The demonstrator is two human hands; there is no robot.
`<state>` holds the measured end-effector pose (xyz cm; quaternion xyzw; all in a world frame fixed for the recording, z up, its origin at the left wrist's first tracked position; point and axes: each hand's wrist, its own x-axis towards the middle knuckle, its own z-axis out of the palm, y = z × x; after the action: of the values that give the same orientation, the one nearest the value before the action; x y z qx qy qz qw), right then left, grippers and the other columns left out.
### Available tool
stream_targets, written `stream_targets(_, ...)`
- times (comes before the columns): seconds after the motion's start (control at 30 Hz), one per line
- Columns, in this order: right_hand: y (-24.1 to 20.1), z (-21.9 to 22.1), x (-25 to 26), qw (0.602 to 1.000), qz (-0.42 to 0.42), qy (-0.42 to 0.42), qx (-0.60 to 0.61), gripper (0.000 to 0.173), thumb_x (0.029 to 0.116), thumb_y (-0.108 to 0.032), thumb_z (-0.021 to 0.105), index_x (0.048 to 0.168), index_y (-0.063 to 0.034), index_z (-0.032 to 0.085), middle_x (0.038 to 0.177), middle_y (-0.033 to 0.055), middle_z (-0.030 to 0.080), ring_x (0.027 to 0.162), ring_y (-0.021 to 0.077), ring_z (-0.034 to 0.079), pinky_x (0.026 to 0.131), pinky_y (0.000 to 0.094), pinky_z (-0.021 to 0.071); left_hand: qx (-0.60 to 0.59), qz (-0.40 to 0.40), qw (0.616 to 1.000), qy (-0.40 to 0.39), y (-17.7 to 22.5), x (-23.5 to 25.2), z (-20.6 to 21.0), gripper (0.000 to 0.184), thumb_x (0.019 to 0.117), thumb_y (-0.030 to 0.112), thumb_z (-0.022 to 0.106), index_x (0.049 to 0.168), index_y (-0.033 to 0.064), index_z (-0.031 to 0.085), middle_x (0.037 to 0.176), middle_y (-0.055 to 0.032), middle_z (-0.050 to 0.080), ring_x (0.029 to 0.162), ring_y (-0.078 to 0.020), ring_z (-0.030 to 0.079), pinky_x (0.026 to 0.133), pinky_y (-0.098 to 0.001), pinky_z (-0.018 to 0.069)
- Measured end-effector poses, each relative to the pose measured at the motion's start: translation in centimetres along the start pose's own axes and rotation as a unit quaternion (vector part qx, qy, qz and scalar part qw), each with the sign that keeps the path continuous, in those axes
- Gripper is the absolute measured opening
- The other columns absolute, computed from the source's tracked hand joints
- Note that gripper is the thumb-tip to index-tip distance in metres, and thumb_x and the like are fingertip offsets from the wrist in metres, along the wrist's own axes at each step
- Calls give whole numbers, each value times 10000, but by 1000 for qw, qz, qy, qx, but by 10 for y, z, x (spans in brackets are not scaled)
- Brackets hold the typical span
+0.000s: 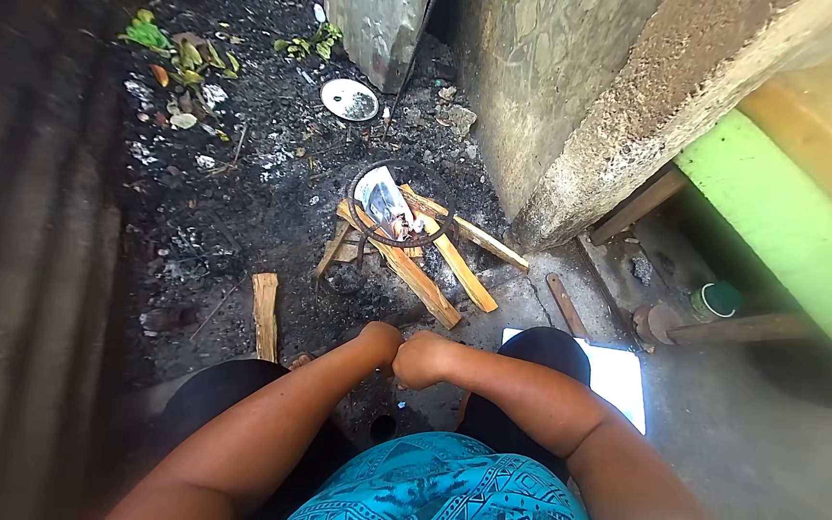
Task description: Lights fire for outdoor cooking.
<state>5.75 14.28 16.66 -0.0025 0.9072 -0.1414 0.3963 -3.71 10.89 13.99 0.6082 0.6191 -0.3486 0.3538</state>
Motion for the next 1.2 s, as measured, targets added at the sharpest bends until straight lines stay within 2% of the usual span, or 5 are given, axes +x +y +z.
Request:
stream_targets(0.43, 0, 0, 0, 1000, 2, -2, -6, 360, 1054, -348, 554, 1141, -31, 701, 1112, 213, 692, 1079, 414, 661, 861, 636, 509, 12, 2, 1000, -4, 0, 3, 1, 394, 878, 318, 770, 1079, -10, 684, 1142, -213, 685, 1119, -401, 646, 876, -628, 502)
stream_targets(0.63, -1, -1, -1, 1000, 5, -6, -8, 397, 1055, -347, 552, 1039, 26, 687, 1089, 231, 682, 1063, 422, 658, 843, 633, 506, 2, 2, 1000, -1, 0, 2, 0, 366, 913, 279, 731, 1117, -19, 671, 1164, -232, 675, 1135, -413, 641, 883, -635, 503)
stream_targets(0.73, -1, -2, -2, 1000, 7, -2, -7, 408, 1054, -355, 555, 1013, 29, 685, 1073, 229, 682, 1051, 416, 659, 834, 629, 506, 1, 2, 1000, -2, -1, 3, 1, 360, 865, 204, 767, 1135, -15, 674, 1164, -230, 677, 1131, -416, 640, 882, -639, 503)
stream_targets(0.9, 0, -1, -1, 1000, 4, -5, -4, 375, 1057, -350, 550, 1094, -9, 702, 1109, 219, 688, 1078, 415, 657, 866, 634, 501, 3, 8, 1000, -11, -2, 3, 1, 411, 837, 300, 799, 1079, -12, 684, 1137, -219, 684, 1112, -404, 647, 873, -632, 507)
stream_targets(1.2, -1, -2, -4, 1000, 10, -3, 5, 382, 1049, -359, 564, 1061, -6, 709, 1103, 212, 694, 1073, 409, 661, 869, 636, 500, -5, 20, 1000, -14, -3, 2, 0, 429, 848, 342, 795, 1061, -15, 689, 1132, -216, 687, 1112, -399, 649, 893, -632, 500)
